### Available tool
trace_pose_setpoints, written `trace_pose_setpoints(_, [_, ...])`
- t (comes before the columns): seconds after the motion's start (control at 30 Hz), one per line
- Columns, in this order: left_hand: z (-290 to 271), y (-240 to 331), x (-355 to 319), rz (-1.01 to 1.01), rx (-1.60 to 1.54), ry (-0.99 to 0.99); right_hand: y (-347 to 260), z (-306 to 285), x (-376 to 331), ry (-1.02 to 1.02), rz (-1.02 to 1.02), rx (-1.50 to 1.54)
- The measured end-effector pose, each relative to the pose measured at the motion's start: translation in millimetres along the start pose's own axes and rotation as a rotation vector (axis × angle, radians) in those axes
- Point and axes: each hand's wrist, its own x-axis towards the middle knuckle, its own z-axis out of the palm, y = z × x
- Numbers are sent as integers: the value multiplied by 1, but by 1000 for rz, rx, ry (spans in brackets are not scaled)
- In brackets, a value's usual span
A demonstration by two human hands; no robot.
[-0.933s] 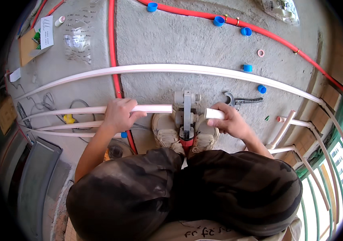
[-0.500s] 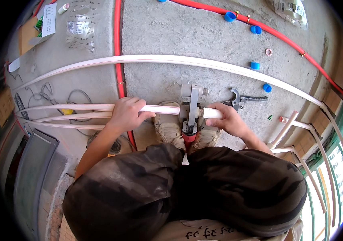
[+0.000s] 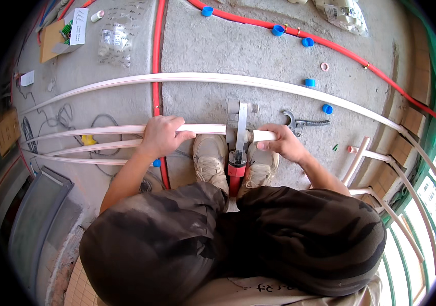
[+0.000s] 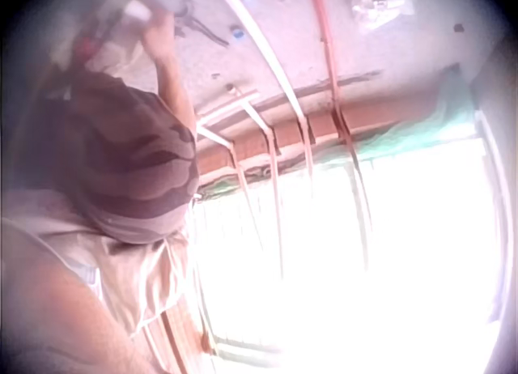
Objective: The person sits on the floor and assembles white PVC pipes with elbow fittings. They use a pipe cutter to cut the pipes to length and a pipe wrench to tighten the connections between the pipes and fittings.
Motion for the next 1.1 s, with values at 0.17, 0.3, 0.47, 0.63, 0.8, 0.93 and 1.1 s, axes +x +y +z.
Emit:
trace_pose_setpoints(0.17, [12, -3, -7, -21, -9, -77, -1, 4, -1, 25, -27, -27])
trace_pose_setpoints(0.3, [17, -2, -10, -20, -36, -96, -4, 3, 0, -8, 26, -9])
trace_pose_setpoints(0.47, [15, -4, -5, -3, -32, -109, -10, 2, -1, 28, 67, -99])
trace_pose_setpoints(0.63, [14, -4, 2, -28, -63, -172, 2, 1, 6, 15, -70, -121])
trace_pose_setpoints(0.8, [20, -8, 1, -7, -101, -163, 5, 7, 3, 29, -58, -66])
trace_pose_setpoints(0.93, [14, -8, 7, -15, -71, -248, 12, 15, -2, 78, -42, 1])
trace_pose_setpoints(1.1, [15, -9, 5, -18, -120, -236, 1, 20, -7, 108, -17, -104])
